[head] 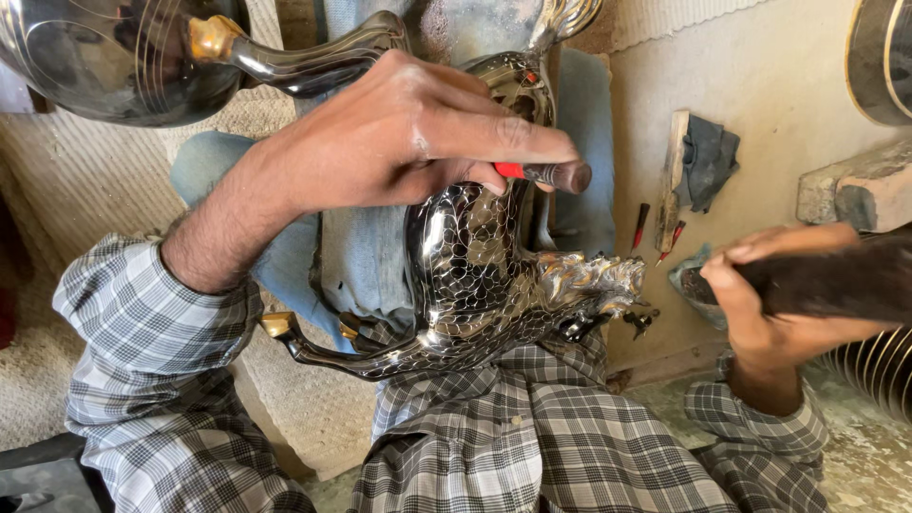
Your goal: The person engraves a silver-colored metal object shaped like a horse using a red-handled chisel and a wooden mallet. They repeatedly strike the chisel to create a patterned texture on the object's surface, occasionally repositioning the object on their lap.
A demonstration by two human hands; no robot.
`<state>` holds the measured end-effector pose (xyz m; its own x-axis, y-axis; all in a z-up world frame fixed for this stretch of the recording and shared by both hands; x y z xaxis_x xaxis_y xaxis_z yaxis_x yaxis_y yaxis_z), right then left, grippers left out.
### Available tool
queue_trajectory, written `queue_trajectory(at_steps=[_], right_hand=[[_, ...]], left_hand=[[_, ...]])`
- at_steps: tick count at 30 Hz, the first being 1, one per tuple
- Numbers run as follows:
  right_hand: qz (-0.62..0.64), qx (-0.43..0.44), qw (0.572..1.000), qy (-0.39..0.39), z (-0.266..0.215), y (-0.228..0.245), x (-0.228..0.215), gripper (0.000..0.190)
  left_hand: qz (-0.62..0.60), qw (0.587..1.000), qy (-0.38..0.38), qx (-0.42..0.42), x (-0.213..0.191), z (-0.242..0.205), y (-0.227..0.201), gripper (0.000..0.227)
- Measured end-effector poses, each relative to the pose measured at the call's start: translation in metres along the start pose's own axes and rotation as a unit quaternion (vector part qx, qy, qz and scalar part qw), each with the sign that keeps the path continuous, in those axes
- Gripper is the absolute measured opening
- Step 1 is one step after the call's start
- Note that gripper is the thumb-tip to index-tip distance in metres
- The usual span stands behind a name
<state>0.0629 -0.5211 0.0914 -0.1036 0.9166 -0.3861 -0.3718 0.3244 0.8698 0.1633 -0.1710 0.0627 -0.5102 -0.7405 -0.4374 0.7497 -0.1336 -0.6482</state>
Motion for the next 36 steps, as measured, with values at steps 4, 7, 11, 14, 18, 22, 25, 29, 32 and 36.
queue_trajectory(at_steps=[4, 7, 11, 14, 18, 22, 25, 29, 32, 36], right_hand=[[-0.054, 0.028, 0.998, 0.014, 0.006, 0.002, 0.000, 0.059], [-0.206, -0.016, 0.978, 0.013, 0.013, 0.013, 0.001, 0.055], [-0.484, -0.089, 0.866, 0.089, 0.026, 0.013, 0.014, 0.031], [-0.455, -0.110, 0.881, 0.072, 0.033, 0.010, 0.013, 0.020], [-0.374, 0.016, 0.926, 0.042, 0.028, 0.007, -0.015, 0.012], [-0.315, 0.104, 0.943, 0.017, 0.014, 0.002, -0.033, 0.011], [-0.292, 0.121, 0.949, 0.008, 0.010, -0.004, -0.037, 0.012], [-0.280, 0.113, 0.953, 0.013, 0.015, -0.006, -0.035, 0.016], [-0.289, 0.091, 0.953, 0.024, 0.021, 0.002, -0.027, 0.019], [-0.369, 0.017, 0.927, 0.061, 0.037, 0.017, -0.008, 0.029]], left_hand=[[-0.016, 0.998, 0.046, -0.031, 0.000, 0.004, 0.004, 0.087], [-0.023, 0.998, 0.055, -0.025, -0.002, 0.005, 0.002, 0.087], [-0.001, 0.999, 0.032, -0.015, -0.004, -0.001, -0.001, 0.087], [0.058, 0.998, -0.013, -0.002, -0.001, -0.009, -0.001, 0.082], [0.077, 0.993, -0.028, -0.088, 0.003, -0.027, 0.007, 0.062], [0.062, 0.994, -0.087, 0.003, 0.003, -0.030, 0.003, 0.065], [0.029, 0.997, -0.068, -0.035, 0.008, -0.032, 0.010, 0.070], [0.037, 0.998, -0.052, -0.004, 0.009, -0.032, 0.009, 0.078], [0.061, 0.998, -0.030, 0.007, 0.010, -0.030, 0.009, 0.069], [0.056, 0.998, -0.018, 0.018, 0.010, -0.025, 0.008, 0.064]])
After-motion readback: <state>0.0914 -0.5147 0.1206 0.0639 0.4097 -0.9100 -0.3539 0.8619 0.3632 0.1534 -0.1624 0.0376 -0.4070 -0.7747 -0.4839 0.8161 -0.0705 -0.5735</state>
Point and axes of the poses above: each hand's wrist, its own z-axis towards the middle knuckle, its own x-axis out of the palm, y = z × x, the point moved 5 cm from there along z, towards the middle knuckle, and after that the axes turned 7 degrees about x, right-handed, at the moved point
